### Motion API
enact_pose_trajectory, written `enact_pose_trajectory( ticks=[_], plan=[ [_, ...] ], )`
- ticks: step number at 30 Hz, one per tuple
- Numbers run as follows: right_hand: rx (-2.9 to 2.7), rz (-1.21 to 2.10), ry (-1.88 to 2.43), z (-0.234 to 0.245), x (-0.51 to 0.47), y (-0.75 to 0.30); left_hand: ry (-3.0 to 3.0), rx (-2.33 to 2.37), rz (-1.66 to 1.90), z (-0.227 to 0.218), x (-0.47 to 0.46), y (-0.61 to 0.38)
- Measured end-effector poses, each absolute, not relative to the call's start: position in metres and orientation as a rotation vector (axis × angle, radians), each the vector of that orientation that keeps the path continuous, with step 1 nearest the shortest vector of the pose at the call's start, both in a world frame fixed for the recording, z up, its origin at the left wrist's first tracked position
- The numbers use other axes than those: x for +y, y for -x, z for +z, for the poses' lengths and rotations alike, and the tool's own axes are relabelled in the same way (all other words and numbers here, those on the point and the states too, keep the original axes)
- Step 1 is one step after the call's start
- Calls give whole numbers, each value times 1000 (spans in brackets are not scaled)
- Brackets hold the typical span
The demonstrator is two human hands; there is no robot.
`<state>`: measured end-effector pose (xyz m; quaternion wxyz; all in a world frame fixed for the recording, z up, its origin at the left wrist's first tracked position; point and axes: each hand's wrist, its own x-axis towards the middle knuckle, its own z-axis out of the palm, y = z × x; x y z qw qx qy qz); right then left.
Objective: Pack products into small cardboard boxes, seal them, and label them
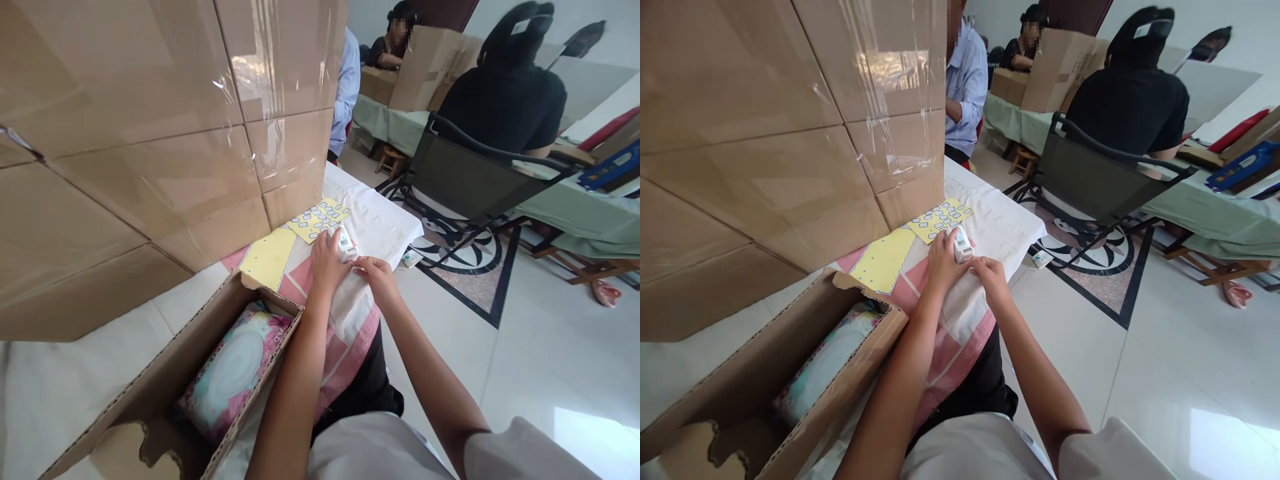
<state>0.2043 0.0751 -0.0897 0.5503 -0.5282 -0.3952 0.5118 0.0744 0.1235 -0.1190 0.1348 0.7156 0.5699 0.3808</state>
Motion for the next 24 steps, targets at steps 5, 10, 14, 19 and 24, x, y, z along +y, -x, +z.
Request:
enact_pose_trajectory(
  ticks=[5,10,14,19,24],
  plan=[
    [-915,1208,1304,-92,66,-210,-2068,1652,1141,-120,125,-74],
    [-930,1200,1334,-87,51,-210,-2103,1648,1167,-122,125,-73],
    [-951,1225,1344,-79,27,-209,-2125,1637,1196,-124,126,-73],
    [-992,1248,1343,-71,0,-213,-2130,1656,1199,-126,127,-73],
    [-1037,1192,1377,-77,-2,-225,-2144,1654,1202,-126,126,-74]
  ],
)
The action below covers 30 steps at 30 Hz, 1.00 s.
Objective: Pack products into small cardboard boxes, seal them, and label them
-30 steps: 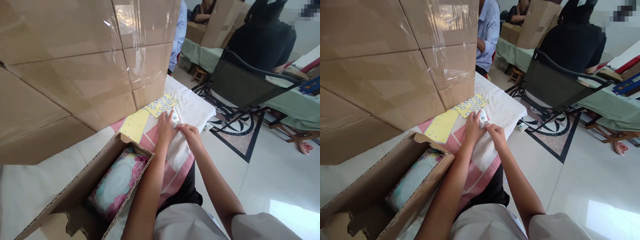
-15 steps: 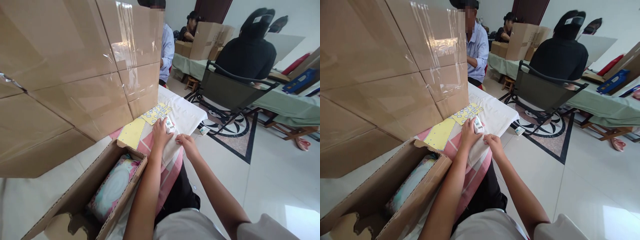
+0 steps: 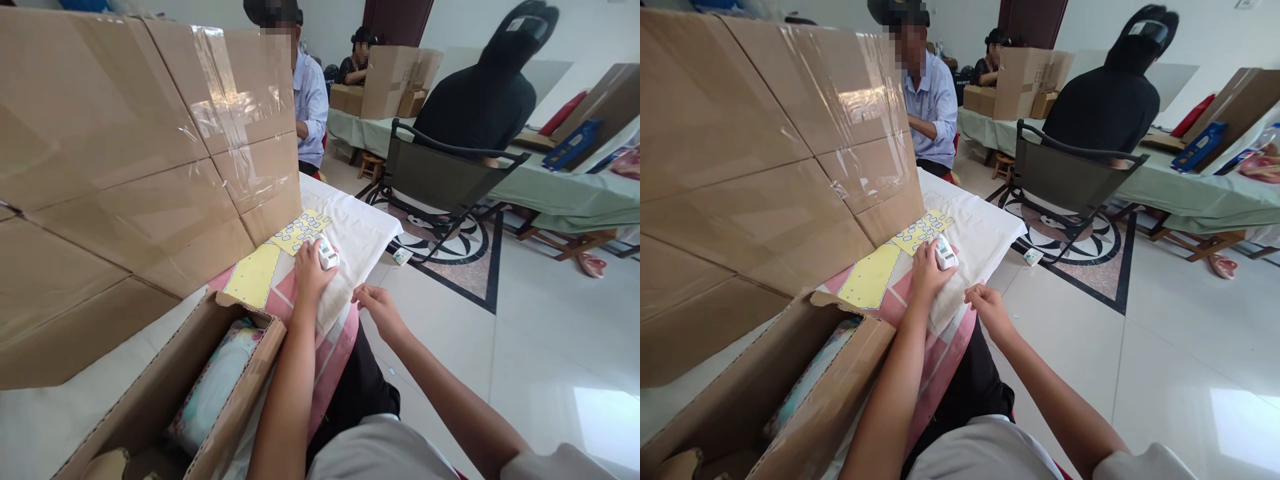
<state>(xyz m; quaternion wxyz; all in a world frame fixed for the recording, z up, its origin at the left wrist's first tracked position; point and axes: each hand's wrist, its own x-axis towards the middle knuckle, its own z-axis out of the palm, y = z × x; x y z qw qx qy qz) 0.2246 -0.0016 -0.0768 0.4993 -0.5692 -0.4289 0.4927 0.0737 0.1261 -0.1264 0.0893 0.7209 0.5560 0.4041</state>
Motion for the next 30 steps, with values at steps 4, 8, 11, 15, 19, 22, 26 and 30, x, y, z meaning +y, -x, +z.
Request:
enact_pose_trajectory(
  ticks=[4,8,11,15,19,22,26,30],
  plan=[
    [-1002,1182,1406,-86,-2,-230,-2154,1660,1190,-125,125,-74],
    [-983,1211,1396,-91,-4,-229,-2150,1666,1186,-124,125,-74],
    [-942,1238,1399,-96,-5,-228,-2149,1665,1179,-124,124,-73],
    [-839,1304,1392,-104,-4,-225,-2142,1666,1156,-123,124,-71],
    [-717,1423,1320,-100,-3,-225,-2143,1660,1134,-123,124,-70],
    [-633,1533,1243,-85,-4,-227,-2149,1646,1128,-123,125,-69],
    [-497,1640,1133,-64,-6,-228,-2165,1634,1137,-124,124,-69],
    [-639,1508,1209,-64,-11,-227,-2162,1631,1134,-122,122,-70]
  ],
)
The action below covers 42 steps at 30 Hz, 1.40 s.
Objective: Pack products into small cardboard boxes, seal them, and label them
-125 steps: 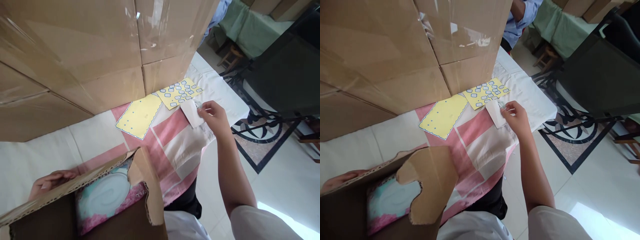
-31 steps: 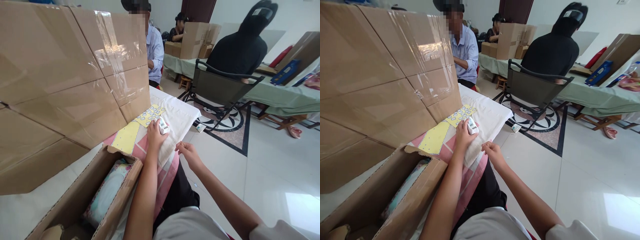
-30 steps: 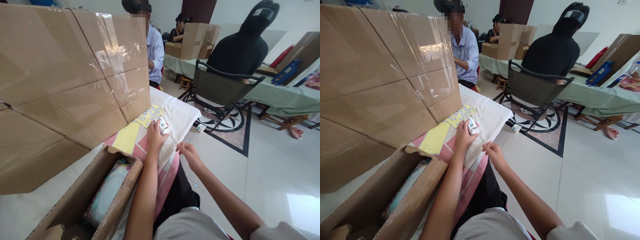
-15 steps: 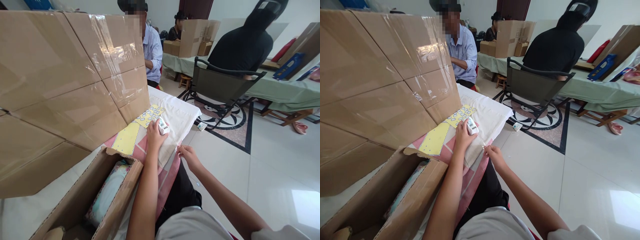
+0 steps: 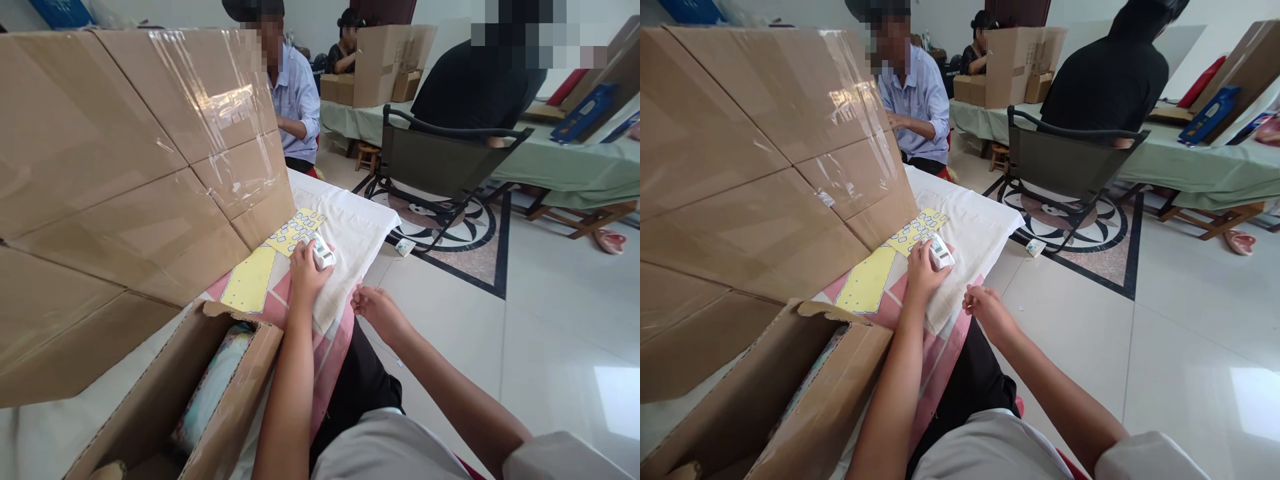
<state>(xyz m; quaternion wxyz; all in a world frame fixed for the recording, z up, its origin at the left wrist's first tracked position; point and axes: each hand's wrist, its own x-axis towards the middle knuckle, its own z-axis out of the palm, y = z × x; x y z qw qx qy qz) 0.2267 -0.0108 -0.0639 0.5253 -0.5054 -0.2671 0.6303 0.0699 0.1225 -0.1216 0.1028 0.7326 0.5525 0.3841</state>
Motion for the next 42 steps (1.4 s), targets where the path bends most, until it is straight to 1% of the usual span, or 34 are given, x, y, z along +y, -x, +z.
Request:
enact_pose_trajectory(
  ticks=[3,5,10,19,29,33,37,42],
  plan=[
    [-947,1237,1377,-72,-15,-227,-2144,1614,1152,-119,121,-70],
    [-1045,1171,1412,-75,-17,-227,-2147,1588,1194,-117,121,-70],
    [-990,1308,1366,-74,-19,-224,-2211,1582,1288,-113,120,-71],
    [-938,1335,1391,-69,-19,-213,-2210,1394,1480,-113,118,-71],
    [-979,1276,1549,-73,-25,-219,-2154,1272,1459,-113,113,-74],
    [-1093,1378,1820,-79,-11,-238,-2168,1269,1463,-111,109,-72],
    [-1106,1500,1872,-81,0,-254,-2188,1266,1447,-110,107,-74],
    [-1270,1376,1859,-88,-5,-260,-2207,1251,1358,-112,107,-76]
  ],
)
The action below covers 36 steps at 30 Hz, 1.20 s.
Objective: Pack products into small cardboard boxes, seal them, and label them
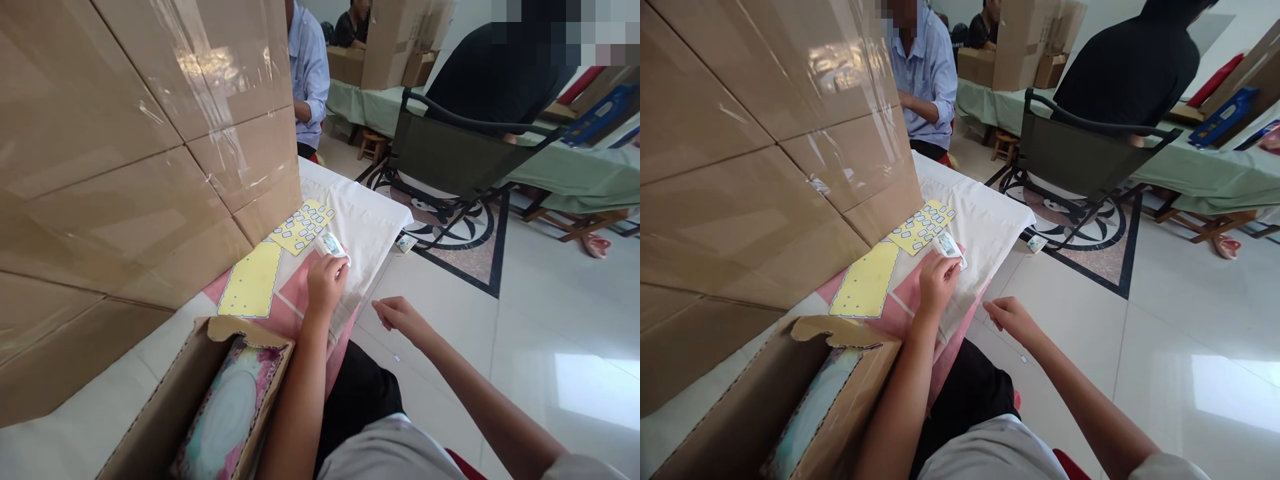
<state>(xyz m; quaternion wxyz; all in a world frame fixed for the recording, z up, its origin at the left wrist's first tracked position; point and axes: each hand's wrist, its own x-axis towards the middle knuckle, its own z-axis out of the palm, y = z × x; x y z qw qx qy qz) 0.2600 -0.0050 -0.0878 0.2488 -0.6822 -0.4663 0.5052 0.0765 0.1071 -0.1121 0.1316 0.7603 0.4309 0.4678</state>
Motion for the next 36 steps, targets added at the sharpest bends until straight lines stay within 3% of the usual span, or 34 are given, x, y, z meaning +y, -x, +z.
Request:
enact_pose_trajectory(
  ticks=[12,19,25,36],
  plan=[
    [-1318,1234,1844,-103,-24,-265,-2245,1333,1238,-114,100,-78],
    [-1174,1268,1657,-147,-28,-253,-2207,1405,1244,-113,96,-80],
    [-1251,1032,1641,-185,-15,-247,-2211,1438,1247,-111,94,-81],
    [-1279,879,1605,-212,-27,-249,-2308,1395,1207,-111,93,-83]
  ],
)
